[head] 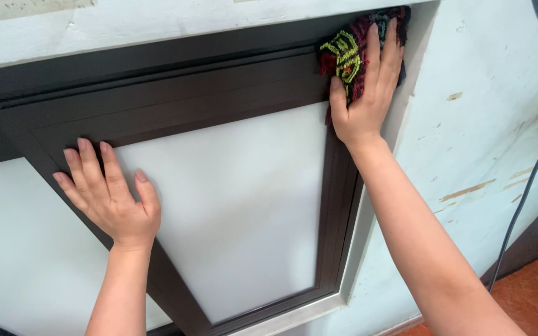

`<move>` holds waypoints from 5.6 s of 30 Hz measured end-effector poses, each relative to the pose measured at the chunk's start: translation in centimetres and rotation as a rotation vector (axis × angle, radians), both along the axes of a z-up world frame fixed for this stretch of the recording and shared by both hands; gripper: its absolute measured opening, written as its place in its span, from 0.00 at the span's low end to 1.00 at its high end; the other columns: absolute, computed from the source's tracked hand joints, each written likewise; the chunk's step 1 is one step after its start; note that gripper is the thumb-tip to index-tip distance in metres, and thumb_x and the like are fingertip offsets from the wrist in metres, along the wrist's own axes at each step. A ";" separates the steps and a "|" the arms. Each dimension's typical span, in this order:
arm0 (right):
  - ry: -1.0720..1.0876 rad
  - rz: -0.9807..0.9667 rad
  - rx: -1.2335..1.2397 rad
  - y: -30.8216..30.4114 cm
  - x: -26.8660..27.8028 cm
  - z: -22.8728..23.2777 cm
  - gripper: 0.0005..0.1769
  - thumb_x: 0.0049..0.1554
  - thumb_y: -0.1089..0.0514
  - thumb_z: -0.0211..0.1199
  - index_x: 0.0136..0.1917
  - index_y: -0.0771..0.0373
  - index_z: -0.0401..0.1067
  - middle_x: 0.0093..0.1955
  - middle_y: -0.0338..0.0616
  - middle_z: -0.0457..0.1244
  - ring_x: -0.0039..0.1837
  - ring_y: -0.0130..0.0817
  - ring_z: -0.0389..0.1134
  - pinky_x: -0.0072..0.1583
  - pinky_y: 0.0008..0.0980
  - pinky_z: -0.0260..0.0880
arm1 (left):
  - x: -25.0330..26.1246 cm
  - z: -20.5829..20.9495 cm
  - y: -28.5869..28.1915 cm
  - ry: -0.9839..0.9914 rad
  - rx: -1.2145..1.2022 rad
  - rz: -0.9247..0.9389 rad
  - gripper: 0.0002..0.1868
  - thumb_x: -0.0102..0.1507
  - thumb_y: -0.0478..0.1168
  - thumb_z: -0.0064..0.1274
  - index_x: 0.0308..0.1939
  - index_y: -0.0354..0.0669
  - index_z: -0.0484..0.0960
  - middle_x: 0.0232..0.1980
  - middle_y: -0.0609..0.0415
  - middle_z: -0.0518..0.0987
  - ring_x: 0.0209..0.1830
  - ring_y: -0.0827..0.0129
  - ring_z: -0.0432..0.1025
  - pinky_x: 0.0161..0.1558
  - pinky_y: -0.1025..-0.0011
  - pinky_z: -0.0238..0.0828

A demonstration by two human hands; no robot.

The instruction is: Cleaning a window frame and glass with a damp patterned cloth.

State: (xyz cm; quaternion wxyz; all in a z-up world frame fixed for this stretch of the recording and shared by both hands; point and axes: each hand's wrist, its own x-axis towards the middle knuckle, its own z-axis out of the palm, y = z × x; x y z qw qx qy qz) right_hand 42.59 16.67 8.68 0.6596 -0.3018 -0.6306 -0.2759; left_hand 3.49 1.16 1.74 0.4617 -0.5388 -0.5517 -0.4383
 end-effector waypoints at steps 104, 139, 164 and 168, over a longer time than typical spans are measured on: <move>-0.225 0.091 -0.108 -6.5 -18.4 -9.0 0.52 0.63 0.41 0.67 0.87 0.58 0.43 0.88 0.62 0.33 0.88 0.61 0.33 0.83 0.64 0.30 | -1.6 -0.8 -1.2 -0.102 0.139 -0.516 0.49 0.69 0.70 0.38 0.86 0.51 0.44 0.86 0.49 0.47 0.87 0.56 0.44 0.84 0.52 0.31; -0.872 0.293 0.103 -10.6 -23.1 -7.6 0.50 0.49 0.47 0.74 0.81 0.52 0.60 0.83 0.53 0.49 0.84 0.55 0.45 0.80 0.58 0.42 | 8.5 -14.3 -8.7 -1.083 0.400 -0.388 0.23 0.75 0.41 0.31 0.69 0.31 0.69 0.75 0.42 0.63 0.77 0.55 0.60 0.74 0.60 0.57; -0.829 0.434 0.278 -13.6 -31.3 0.5 0.47 0.53 0.52 0.74 0.81 0.61 0.60 0.83 0.56 0.48 0.86 0.57 0.43 0.83 0.59 0.39 | 6.1 -14.9 -10.2 -1.157 0.486 -0.389 0.21 0.75 0.41 0.34 0.64 0.33 0.74 0.73 0.45 0.65 0.72 0.58 0.65 0.69 0.63 0.64; -1.054 0.456 0.127 -14.7 -31.2 -7.0 0.52 0.45 0.49 0.76 0.78 0.59 0.60 0.82 0.53 0.50 0.83 0.53 0.46 0.80 0.53 0.43 | 5.9 -15.9 -10.9 -1.184 0.504 -0.353 0.20 0.74 0.41 0.35 0.63 0.33 0.75 0.72 0.45 0.67 0.71 0.58 0.66 0.68 0.63 0.64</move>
